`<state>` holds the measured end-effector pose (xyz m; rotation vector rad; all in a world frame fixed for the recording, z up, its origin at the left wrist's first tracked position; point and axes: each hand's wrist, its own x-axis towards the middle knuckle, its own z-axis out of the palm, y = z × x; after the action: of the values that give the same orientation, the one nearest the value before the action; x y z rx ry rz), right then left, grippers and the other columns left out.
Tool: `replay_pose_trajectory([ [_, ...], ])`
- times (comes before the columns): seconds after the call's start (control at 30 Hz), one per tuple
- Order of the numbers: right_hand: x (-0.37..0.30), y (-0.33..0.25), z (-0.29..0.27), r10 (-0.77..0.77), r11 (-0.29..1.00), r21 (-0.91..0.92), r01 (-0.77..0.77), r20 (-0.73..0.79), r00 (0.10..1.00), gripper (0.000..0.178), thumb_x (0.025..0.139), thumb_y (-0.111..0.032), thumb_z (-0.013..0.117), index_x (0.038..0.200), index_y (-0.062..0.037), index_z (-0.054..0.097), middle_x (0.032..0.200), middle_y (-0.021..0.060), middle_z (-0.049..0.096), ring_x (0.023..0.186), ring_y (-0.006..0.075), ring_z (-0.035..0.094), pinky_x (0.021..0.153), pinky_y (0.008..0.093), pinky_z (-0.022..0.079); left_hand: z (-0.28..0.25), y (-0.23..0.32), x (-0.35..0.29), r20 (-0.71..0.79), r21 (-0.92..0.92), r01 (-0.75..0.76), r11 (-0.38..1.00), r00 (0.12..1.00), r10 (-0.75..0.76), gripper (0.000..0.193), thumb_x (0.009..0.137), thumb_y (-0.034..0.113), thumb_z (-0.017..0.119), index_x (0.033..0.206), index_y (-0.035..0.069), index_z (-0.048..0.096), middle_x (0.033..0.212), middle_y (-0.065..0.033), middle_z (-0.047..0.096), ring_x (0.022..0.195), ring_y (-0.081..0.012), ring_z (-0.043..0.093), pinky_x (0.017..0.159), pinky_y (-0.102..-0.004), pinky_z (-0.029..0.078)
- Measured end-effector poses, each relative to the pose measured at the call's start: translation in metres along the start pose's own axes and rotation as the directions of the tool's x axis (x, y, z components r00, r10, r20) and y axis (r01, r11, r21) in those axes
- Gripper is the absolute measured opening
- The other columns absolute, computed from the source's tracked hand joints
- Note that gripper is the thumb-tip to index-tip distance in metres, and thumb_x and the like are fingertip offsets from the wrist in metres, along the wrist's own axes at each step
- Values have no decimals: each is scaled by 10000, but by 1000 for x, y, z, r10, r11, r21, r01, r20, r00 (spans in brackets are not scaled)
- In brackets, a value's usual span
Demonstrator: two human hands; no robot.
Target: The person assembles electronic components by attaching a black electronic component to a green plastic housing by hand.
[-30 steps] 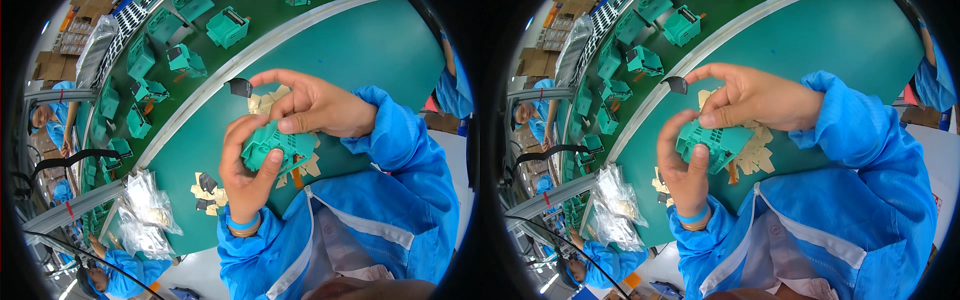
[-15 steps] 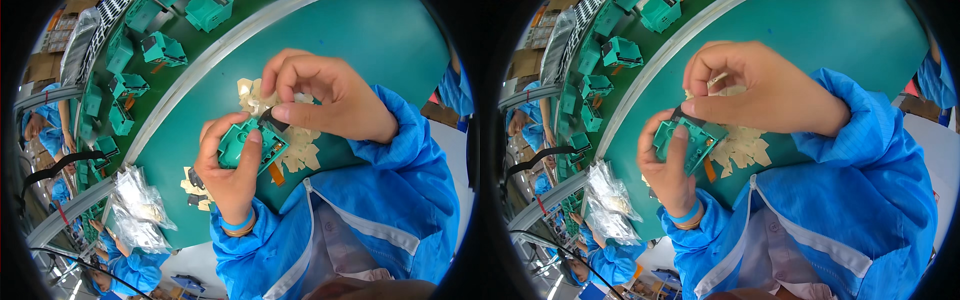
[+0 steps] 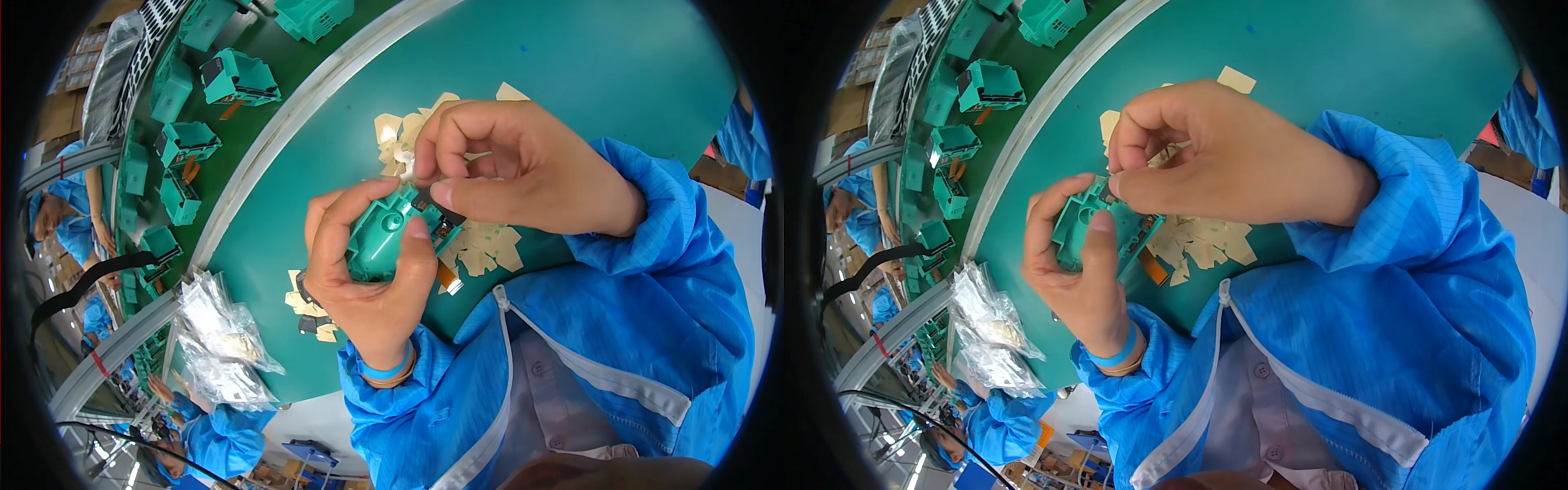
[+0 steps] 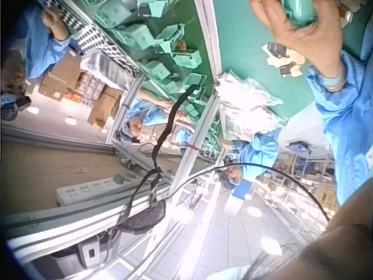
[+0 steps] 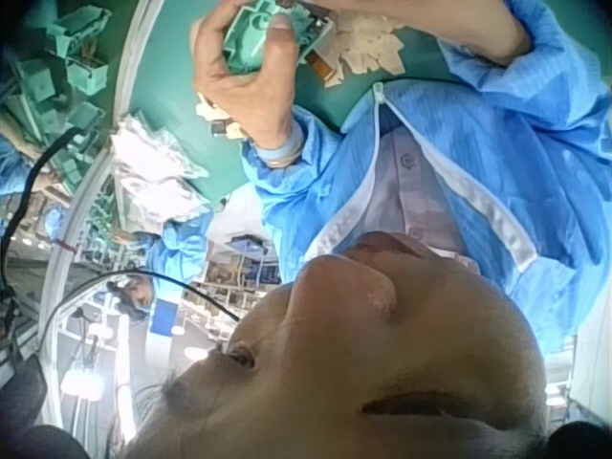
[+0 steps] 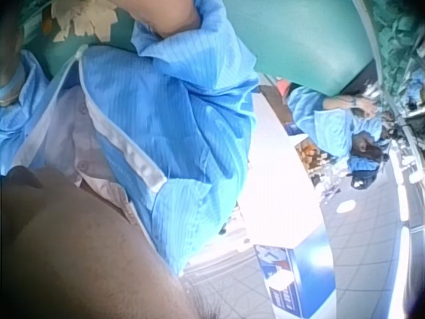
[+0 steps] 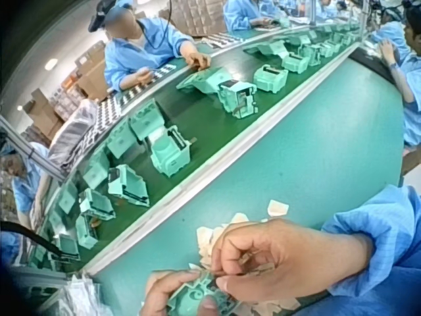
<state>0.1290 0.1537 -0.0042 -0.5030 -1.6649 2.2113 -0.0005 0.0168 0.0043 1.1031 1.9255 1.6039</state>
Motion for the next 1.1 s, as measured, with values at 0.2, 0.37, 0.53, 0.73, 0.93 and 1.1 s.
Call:
replay_pose_trajectory([
  [0.2,-1,3,-1,11,1000,-27,-11,-9,1000,128,885,-135,677,891,-23,615,834,-16,558,754,48,527,648,213,437,3,-3,-1,1,48,-31,998,1000,31,303,713,-22,729,1013,5,695,960,-75,625,838,-141,613,769,-260,488],
  [0.37,-2,4,-1,8,999,-32,-8,-22,1000,130,879,-138,680,884,-25,616,827,-19,557,750,47,522,644,213,433,5,-1,-2,-3,65,-27,998,1000,27,301,717,-18,743,1013,6,697,969,-78,627,840,-143,619,768,-260,493],
  [0.53,0,4,-1,17,1000,-21,-17,-31,999,128,876,-137,677,876,-24,618,815,-20,556,744,48,517,641,215,430,4,-3,-1,-7,69,-19,997,1000,19,286,733,-19,749,1014,10,700,978,-77,623,862,-145,612,780,-260,489],
  [0.73,0,4,-3,14,1000,-23,-15,-28,1000,125,873,-137,675,864,-25,619,804,-19,563,748,50,518,645,219,428,6,-3,0,-5,95,-18,995,1000,19,248,761,-26,747,1002,15,703,978,-75,625,871,-142,607,787,-257,483],
  [0.93,0,4,-2,-19,999,-29,18,-33,999,127,870,-135,676,849,-25,619,795,-9,579,758,63,526,661,234,434,4,-4,-1,11,77,-3,997,1000,2,243,767,-45,744,1000,13,704,973,-73,625,885,-139,601,807,-257,474],
  [1.1,0,3,-4,-3,999,-49,0,-43,999,150,860,-154,683,836,-21,621,775,-1,586,749,73,535,654,240,439,5,-5,-1,8,-55,61,997,998,-61,242,773,-62,732,1004,4,705,975,-69,625,890,-134,598,817,-256,468],
])
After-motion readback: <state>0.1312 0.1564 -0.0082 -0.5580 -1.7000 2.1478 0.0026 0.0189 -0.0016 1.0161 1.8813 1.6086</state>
